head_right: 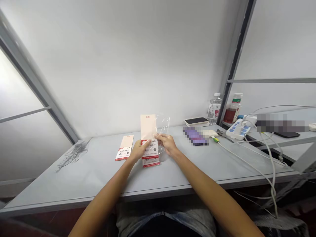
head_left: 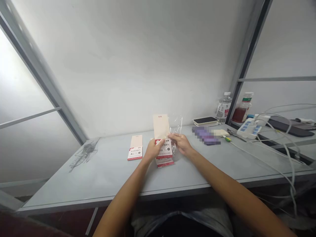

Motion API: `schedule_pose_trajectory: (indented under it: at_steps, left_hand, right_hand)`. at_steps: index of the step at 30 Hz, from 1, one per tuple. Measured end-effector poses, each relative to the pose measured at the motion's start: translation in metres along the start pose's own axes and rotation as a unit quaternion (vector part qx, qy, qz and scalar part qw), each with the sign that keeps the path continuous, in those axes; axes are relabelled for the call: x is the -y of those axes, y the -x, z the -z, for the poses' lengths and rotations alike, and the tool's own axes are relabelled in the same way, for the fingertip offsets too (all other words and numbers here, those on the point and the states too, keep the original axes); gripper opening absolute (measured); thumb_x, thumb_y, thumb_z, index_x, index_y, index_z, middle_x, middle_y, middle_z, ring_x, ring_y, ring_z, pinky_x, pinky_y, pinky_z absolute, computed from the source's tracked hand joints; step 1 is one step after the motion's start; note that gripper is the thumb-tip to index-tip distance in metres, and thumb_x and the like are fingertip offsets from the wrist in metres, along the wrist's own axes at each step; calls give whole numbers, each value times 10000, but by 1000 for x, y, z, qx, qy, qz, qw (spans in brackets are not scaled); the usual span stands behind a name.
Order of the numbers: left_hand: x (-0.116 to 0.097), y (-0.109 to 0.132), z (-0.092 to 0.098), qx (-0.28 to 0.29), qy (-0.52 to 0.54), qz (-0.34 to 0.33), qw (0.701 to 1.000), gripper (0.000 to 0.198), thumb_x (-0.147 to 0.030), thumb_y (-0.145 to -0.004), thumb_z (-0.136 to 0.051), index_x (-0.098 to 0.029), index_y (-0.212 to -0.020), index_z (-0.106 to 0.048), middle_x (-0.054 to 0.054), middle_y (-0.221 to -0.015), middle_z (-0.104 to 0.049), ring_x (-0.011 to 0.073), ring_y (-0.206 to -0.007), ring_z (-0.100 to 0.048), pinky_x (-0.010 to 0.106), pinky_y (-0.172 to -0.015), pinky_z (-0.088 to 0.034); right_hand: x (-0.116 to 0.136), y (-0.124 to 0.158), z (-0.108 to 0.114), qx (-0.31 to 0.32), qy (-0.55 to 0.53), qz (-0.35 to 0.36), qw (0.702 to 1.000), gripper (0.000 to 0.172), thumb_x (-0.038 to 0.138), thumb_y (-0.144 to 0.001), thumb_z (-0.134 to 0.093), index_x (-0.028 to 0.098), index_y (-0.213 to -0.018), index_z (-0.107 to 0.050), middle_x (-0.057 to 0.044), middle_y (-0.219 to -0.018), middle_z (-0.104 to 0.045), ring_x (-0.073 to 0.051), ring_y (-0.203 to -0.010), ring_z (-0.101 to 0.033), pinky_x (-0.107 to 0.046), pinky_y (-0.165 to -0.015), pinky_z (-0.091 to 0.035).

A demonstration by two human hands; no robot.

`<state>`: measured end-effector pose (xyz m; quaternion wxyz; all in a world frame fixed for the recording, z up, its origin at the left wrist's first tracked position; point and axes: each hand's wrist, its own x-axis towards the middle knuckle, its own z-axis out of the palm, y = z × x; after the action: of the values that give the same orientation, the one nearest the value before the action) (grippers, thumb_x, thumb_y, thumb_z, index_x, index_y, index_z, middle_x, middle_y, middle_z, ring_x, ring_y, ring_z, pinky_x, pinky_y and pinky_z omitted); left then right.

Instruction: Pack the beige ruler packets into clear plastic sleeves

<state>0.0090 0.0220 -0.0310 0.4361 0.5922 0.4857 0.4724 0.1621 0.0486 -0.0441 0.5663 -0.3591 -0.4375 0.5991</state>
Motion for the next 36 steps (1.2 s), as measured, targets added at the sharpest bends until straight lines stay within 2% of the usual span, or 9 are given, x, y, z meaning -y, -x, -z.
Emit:
schedule_pose_trajectory:
  at_steps: [6,14,18,21,25,27,32,34,36]
  left_hand:
    - [-2,0,8,94,-39,-10,995,362,-496,-669,-572,-138,-619,-564,22,-613,-597,132,-558,-542,229,-512,-403]
    - [-6,-1,20,89,-46,17,995,349,-490,-665,-576,-142,-649,-586,46,-659,-628,155,-571,-577,252,-519,-424]
    - [-6,0,22,99,-60,16,993,354,-494,-675,-561,-142,-657,-587,50,-658,-628,153,-561,-574,250,-509,-421]
    - [-6,0,22,114,-78,7,990,349,-482,-696,-544,-136,-677,-586,59,-684,-634,158,-583,-581,246,-512,-421]
    - [-2,1,17,141,-99,2,985,361,-483,-710,-537,-126,-730,-587,56,-708,-633,160,-606,-585,248,-534,-429]
    - [2,1,11,121,-109,-14,986,357,-485,-711,-540,-135,-773,-584,52,-734,-634,165,-640,-588,254,-562,-437]
    - [5,0,0,3,-61,-40,997,429,-498,-730,-533,-196,-1028,-470,33,-794,-623,145,-651,-577,252,-568,-441]
    - [2,-1,0,-12,4,-19,1000,480,-513,-759,-485,-207,-1121,-408,22,-756,-615,132,-597,-566,246,-532,-436]
    - [-3,-1,4,12,54,3,998,495,-509,-753,-496,-195,-1130,-430,24,-740,-614,128,-593,-567,236,-519,-430]
  right_hand:
    - [5,0,2,-30,-25,-4,999,275,287,-524,-772,174,-753,-670,-18,-681,-672,-146,-608,-616,-265,-597,-495]
    - [7,-2,6,-25,2,1,1000,307,288,-575,-749,184,-851,-662,-46,-807,-685,-160,-660,-632,-284,-636,-510]
    - [8,-1,7,-37,5,-5,999,332,277,-569,-752,191,-876,-661,-35,-773,-686,-149,-606,-623,-286,-617,-509]
    - [7,-1,4,-41,-5,-4,999,318,263,-546,-762,186,-839,-666,-26,-756,-687,-140,-598,-615,-268,-598,-502]
    - [5,1,2,-2,-6,0,1000,269,295,-526,-768,158,-733,-666,-26,-701,-680,-143,-593,-608,-254,-563,-491]
    - [4,2,2,11,-9,-7,1000,254,303,-538,-762,153,-719,-665,-19,-678,-672,-136,-582,-602,-245,-562,-493]
    - [4,0,1,17,-50,-20,998,248,276,-572,-749,157,-772,-664,-35,-733,-683,-154,-635,-617,-272,-621,-519]
    - [5,0,2,21,-53,-17,998,244,276,-583,-743,151,-776,-662,-44,-747,-687,-161,-646,-621,-281,-630,-521]
    - [6,-1,4,20,-51,-15,998,245,276,-590,-739,147,-782,-658,-45,-757,-688,-163,-658,-625,-280,-637,-519]
